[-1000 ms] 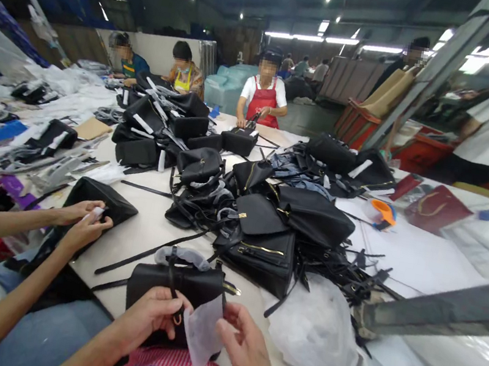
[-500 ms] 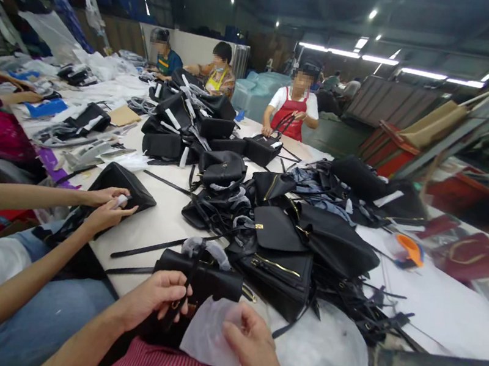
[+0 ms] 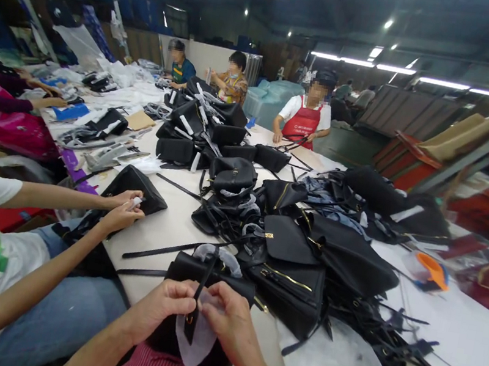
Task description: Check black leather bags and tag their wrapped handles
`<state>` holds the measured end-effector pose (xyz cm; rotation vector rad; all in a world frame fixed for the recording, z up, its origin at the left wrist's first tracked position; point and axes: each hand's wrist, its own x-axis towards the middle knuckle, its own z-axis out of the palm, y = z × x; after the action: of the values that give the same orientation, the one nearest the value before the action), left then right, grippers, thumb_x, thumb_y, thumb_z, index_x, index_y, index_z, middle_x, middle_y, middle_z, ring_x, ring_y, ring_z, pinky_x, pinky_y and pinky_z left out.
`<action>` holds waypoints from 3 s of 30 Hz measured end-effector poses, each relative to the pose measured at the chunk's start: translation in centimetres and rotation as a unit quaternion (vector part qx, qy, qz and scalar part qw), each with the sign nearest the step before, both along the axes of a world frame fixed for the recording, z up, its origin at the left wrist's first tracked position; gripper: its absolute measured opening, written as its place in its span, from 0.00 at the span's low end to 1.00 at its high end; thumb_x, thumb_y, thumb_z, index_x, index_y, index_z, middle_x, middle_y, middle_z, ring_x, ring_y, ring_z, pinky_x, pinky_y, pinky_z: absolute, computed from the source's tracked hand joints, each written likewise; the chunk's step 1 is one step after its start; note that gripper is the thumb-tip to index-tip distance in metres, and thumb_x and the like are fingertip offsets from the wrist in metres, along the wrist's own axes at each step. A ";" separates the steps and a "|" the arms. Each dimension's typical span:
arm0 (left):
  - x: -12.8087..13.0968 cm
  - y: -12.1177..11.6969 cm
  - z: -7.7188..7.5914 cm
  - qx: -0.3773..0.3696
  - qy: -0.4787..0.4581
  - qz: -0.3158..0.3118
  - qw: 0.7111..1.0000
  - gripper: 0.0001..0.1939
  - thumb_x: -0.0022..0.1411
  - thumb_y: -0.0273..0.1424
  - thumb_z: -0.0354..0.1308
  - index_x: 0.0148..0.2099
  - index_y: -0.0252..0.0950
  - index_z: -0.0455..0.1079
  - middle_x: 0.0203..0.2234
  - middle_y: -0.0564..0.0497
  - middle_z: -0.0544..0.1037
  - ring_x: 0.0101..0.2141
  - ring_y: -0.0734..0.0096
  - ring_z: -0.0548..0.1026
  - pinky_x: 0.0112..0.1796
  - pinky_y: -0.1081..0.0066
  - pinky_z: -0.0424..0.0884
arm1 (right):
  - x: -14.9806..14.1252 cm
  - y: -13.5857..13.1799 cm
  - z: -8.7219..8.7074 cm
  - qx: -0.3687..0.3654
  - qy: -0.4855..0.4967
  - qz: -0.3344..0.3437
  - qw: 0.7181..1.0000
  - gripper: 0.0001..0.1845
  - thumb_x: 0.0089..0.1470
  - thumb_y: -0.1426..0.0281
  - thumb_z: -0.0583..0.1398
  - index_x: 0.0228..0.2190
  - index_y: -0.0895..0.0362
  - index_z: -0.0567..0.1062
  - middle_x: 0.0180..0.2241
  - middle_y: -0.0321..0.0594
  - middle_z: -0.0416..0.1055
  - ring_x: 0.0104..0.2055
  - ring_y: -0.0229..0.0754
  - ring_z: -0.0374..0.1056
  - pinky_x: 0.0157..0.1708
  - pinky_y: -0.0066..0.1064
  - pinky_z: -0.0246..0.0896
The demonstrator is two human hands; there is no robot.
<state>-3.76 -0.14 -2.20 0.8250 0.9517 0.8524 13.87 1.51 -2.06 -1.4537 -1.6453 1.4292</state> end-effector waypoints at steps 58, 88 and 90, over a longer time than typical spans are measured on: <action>2.9 -1.1 -1.6 -0.069 -0.068 0.092 0.991 0.14 0.48 0.37 0.68 0.31 0.30 0.76 0.21 0.49 0.77 0.23 0.69 0.73 0.30 0.70 0.68 | -0.9 0.6 -1.2 -0.115 0.270 -0.154 0.943 0.17 0.44 0.57 0.67 0.26 0.58 0.72 0.25 0.32 0.69 0.25 0.35 0.61 0.27 0.25 0.56; 1.0 -2.8 -4.5 -0.225 -0.273 0.053 0.934 0.09 0.50 0.25 0.61 0.34 0.26 0.78 0.26 0.42 0.81 0.30 0.63 0.79 0.38 0.67 0.70 | -0.8 0.2 -0.2 -0.150 0.198 -0.080 0.965 0.17 0.37 0.61 0.70 0.24 0.58 0.71 0.19 0.30 0.66 0.21 0.33 0.58 0.23 0.24 0.52; 1.4 -2.9 -4.1 -0.202 -0.254 0.043 0.945 0.08 0.50 0.23 0.63 0.34 0.25 0.78 0.26 0.42 0.80 0.27 0.67 0.77 0.36 0.69 0.70 | -0.9 0.1 -0.1 -0.137 0.191 -0.083 0.968 0.16 0.38 0.61 0.69 0.23 0.58 0.70 0.19 0.30 0.65 0.21 0.33 0.57 0.23 0.24 0.52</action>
<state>-2.34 -3.01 -6.32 0.1898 0.6675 0.8513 12.98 1.64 -2.20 -1.3147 -1.0999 1.7599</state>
